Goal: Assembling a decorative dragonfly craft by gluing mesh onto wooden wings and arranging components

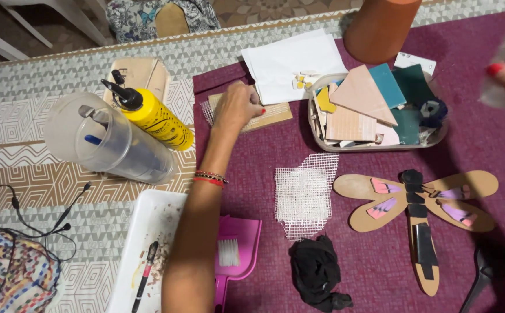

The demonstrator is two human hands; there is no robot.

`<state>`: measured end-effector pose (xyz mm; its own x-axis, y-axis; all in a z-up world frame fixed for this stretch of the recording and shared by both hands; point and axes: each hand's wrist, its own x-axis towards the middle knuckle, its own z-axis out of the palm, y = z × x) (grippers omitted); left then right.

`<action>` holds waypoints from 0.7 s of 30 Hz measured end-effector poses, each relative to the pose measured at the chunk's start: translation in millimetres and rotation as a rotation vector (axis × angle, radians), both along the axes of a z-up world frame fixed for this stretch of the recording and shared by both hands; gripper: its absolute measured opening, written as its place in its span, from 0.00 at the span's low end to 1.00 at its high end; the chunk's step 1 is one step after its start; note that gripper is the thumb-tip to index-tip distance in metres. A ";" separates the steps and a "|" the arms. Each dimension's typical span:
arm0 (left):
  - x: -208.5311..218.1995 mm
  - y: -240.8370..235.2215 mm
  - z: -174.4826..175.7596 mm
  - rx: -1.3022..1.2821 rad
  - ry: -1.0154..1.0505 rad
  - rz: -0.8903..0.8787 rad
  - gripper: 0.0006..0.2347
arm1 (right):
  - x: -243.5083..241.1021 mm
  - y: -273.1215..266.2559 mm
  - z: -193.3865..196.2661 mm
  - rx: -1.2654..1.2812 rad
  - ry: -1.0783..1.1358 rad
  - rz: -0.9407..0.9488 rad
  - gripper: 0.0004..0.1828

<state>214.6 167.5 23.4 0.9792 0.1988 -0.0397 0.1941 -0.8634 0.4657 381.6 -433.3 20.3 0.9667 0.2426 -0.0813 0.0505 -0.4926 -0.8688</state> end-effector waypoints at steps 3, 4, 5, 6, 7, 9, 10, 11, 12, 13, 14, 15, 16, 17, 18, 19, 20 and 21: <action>-6.3 -16.9 21.3 -0.018 -0.032 -0.003 0.09 | -78.3 122.7 106.6 0.090 -0.030 0.104 0.23; -7.3 -18.1 18.8 0.023 -0.056 -0.022 0.14 | -112.1 156.8 146.6 0.177 -0.069 0.210 0.28; -4.6 -16.7 13.2 0.020 -0.054 -0.024 0.14 | -116.3 173.1 158.3 0.174 -0.067 0.208 0.28; -1.9 -15.6 8.1 0.008 -0.043 -0.019 0.15 | -120.3 189.2 170.4 0.165 0.195 0.185 0.35; 3.6 -13.9 5.1 -0.002 -0.039 -0.013 0.15 | -122.4 205.9 184.3 0.158 0.450 0.164 0.45; -6.4 -14.5 30.2 -0.085 0.015 0.088 0.16 | -119.9 218.6 194.9 -0.013 0.394 0.267 0.48; -11.9 -13.4 43.2 -0.168 0.074 0.189 0.18 | -118.1 226.3 199.7 -0.181 0.340 0.367 0.52; -12.3 0.9 33.3 -0.167 0.074 0.187 0.18 | -117.1 238.2 207.4 -0.180 0.341 0.365 0.52; -12.5 14.6 23.1 -0.146 -0.103 0.236 0.13 | -116.0 249.6 214.7 -0.211 0.295 0.354 0.52; -13.9 26.6 11.8 -0.128 -0.277 0.283 0.09 | -116.3 259.6 221.7 -0.243 0.253 0.340 0.54; -27.1 22.0 16.1 -0.129 -0.274 0.279 0.09 | -130.5 274.0 235.0 -0.243 0.257 0.336 0.54; -34.6 18.4 23.7 -0.322 -0.341 0.398 0.03 | -142.6 288.2 251.0 -0.272 0.271 0.244 0.49; -42.4 14.9 31.6 -0.517 -0.404 0.514 0.02 | -154.9 302.7 267.4 -0.299 0.286 0.152 0.44; -46.6 6.9 30.3 -0.516 -0.409 0.506 0.02 | -131.9 290.7 232.0 -0.295 0.281 0.146 0.44; -50.9 -1.0 28.7 -0.654 -0.470 0.517 0.04 | -108.7 278.8 196.6 0.001 0.275 0.256 0.42; -55.6 -9.2 26.3 -0.794 -0.529 0.527 0.06 | -84.9 267.1 161.0 0.295 0.269 0.370 0.41; -55.9 -11.8 25.3 -0.794 -0.533 0.521 0.06 | -96.1 269.8 155.4 0.297 0.263 0.367 0.41; -57.9 -16.2 22.6 -0.864 -0.620 0.492 0.05 | -109.4 270.4 147.3 0.658 0.342 0.285 0.44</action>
